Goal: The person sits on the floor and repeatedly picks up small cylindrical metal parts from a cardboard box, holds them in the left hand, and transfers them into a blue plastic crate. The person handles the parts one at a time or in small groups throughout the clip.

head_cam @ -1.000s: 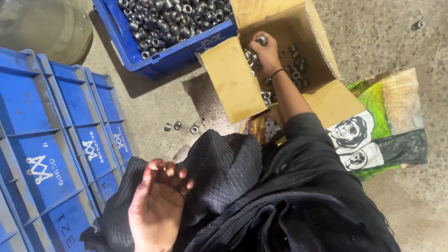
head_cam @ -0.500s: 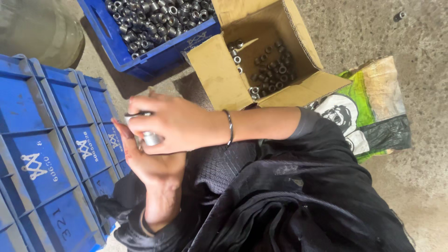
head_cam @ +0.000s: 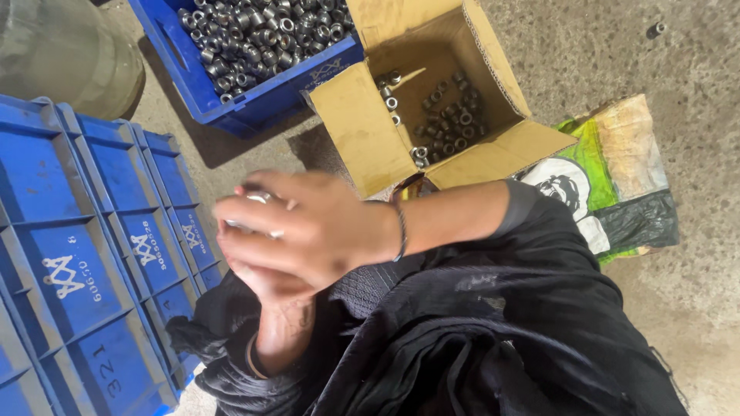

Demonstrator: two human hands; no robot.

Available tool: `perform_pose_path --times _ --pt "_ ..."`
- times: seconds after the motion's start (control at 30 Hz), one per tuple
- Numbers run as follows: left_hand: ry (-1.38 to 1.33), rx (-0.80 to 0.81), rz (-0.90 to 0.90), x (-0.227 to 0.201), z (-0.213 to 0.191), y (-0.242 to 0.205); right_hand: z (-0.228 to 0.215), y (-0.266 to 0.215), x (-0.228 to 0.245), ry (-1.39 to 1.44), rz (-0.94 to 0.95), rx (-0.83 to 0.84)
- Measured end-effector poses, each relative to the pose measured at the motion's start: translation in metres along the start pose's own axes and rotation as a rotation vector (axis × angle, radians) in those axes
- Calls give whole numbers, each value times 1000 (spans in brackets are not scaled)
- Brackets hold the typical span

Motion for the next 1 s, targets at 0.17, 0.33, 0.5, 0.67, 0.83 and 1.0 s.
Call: perform_pose_path --times 0.17,0.33,0.5,0.67,0.83,1.0 --pt "1570 -1072 886 48 44 -8 -34 -72 -147 18 259 -220" --pt "1889 -1291 1053 76 64 -31 -37 -213 -310 -184 962 281" --pt "1861 -1294 1017 76 57 -22 11 -297 -339 -196 915 754" --pt "1906 -1339 1105 81 65 -30 42 -292 -335 -117 1186 1005" --pt "1881 -1388 1173 71 67 -28 55 -312 -350 -44 1057 769" --pt "1909 -1373 1169 67 64 -29 70 -348 -370 -264 868 798"
Point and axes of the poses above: each hand's wrist, its own y-axis towards the middle knuckle, its own z-axis out of the palm, x = y × z, the point moved 1 cm from there along y, towards the middle knuckle, and after that the axes turned 6 degrees about y, right-handed, at the moved point
